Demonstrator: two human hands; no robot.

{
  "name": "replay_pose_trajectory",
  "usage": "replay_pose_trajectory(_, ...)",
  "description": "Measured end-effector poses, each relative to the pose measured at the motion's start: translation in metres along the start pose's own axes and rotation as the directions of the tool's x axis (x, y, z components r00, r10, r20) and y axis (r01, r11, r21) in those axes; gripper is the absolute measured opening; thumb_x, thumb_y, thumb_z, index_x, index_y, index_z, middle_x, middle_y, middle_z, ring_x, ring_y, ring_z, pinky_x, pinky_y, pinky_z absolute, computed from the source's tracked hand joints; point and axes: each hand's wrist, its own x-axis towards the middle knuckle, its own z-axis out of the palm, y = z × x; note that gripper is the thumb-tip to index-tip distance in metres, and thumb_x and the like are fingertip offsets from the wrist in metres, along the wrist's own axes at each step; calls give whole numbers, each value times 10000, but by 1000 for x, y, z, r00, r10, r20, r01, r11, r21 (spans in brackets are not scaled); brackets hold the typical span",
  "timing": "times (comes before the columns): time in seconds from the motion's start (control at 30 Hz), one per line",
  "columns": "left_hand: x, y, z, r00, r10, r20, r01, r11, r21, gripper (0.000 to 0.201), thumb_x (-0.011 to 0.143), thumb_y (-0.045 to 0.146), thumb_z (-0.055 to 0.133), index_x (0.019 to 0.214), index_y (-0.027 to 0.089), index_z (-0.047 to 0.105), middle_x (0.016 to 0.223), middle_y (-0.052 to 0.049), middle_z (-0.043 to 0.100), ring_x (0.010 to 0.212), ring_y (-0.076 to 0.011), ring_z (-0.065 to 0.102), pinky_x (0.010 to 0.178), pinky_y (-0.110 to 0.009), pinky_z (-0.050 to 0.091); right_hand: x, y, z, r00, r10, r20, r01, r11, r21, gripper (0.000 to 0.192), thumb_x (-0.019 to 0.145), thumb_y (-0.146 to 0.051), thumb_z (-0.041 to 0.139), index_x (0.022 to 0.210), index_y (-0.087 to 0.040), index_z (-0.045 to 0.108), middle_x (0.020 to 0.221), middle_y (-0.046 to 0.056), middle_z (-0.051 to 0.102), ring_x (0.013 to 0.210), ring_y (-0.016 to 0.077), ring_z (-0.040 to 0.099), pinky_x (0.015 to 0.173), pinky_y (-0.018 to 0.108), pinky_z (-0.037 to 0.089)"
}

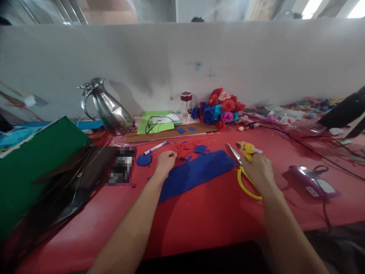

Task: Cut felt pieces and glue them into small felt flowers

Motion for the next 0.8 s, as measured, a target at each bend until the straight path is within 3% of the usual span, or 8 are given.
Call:
replay_pose_trajectory(0.07, -1, 2, -2, 1000, -15, -2, 15, 999, 37, 145, 757, 163, 551, 692, 180, 679, 757, -53, 704, 757, -167, 610, 691, -250, 420, -6, -13, 1, 994, -83, 66, 66, 973, 219, 317, 800, -429, 492, 865, -167, 659, 788, 120, 690, 780, 275, 654, 599, 321, 454)
replay_pose_trajectory(0.13, -1, 4, -2, 999, -27, -29, 29, 998, 61, 124, 763, 179, 567, 722, 178, 684, 794, -72, 711, 774, -173, 615, 715, -258, 428, -14, -31, 5, 956, -254, 148, 156, 865, 476, 273, 778, -402, 504, 857, -178, 639, 788, 90, 690, 734, 224, 650, 573, 286, 464)
replay_pose_trajectory(0.2, 1, 3, -2, 998, -36, -47, 39, 998, 59, 120, 772, 198, 573, 737, 179, 686, 798, -72, 712, 771, -172, 618, 720, -261, 434, -21, -48, 10, 907, -338, 249, 127, 787, 604, 262, 768, -385, 509, 869, -175, 628, 725, 66, 674, 645, 184, 635, 538, 263, 464)
replay_pose_trajectory(0.3, 3, 0, -1, 999, -33, -32, 34, 999, 38, 132, 778, 197, 569, 716, 177, 685, 748, -58, 702, 738, -162, 615, 702, -257, 437, -28, -70, 18, 865, -413, 284, 179, 784, 594, 254, 762, -411, 520, 693, -176, 589, 543, 17, 584, 501, 147, 557, 475, 247, 411)
replay_pose_trajectory(0.37, 4, -2, -1, 999, -26, -34, 27, 999, 36, 130, 775, 194, 572, 712, 171, 683, 731, -56, 694, 729, -159, 610, 698, -256, 435, -29, -80, 23, 835, -487, 256, 273, 771, 575, 295, 779, -438, 510, 638, -186, 567, 515, 5, 558, 514, 150, 552, 488, 251, 402)
replay_pose_trajectory(0.47, 4, -1, -2, 998, -20, -53, 23, 998, 51, 115, 768, 188, 575, 727, 166, 680, 739, -57, 683, 741, -159, 602, 704, -255, 432, -30, -91, 33, 790, -573, 215, 371, 728, 576, 299, 810, -447, 493, 715, -192, 616, 594, 20, 614, 636, 186, 609, 558, 263, 430)
replay_pose_trajectory(0.63, 2, 2, -4, 999, -10, -49, 15, 996, 90, 148, 779, 158, 540, 708, 151, 669, 780, -85, 664, 763, -176, 598, 714, -270, 425, -28, -97, 51, 774, -586, 238, 368, 723, 585, 292, 845, -411, 482, 915, -189, 658, 893, 65, 707, 835, 220, 650, 710, 297, 470)
replay_pose_trajectory(0.8, 0, 6, -4, 999, -9, -43, 14, 993, 116, 154, 775, 145, 536, 702, 148, 672, 770, -91, 651, 758, -182, 597, 726, -280, 425, -26, -99, 58, 771, -577, 269, 363, 745, 559, 304, 855, -418, 483, 931, -193, 673, 855, 62, 708, 835, 227, 652, 744, 314, 475)
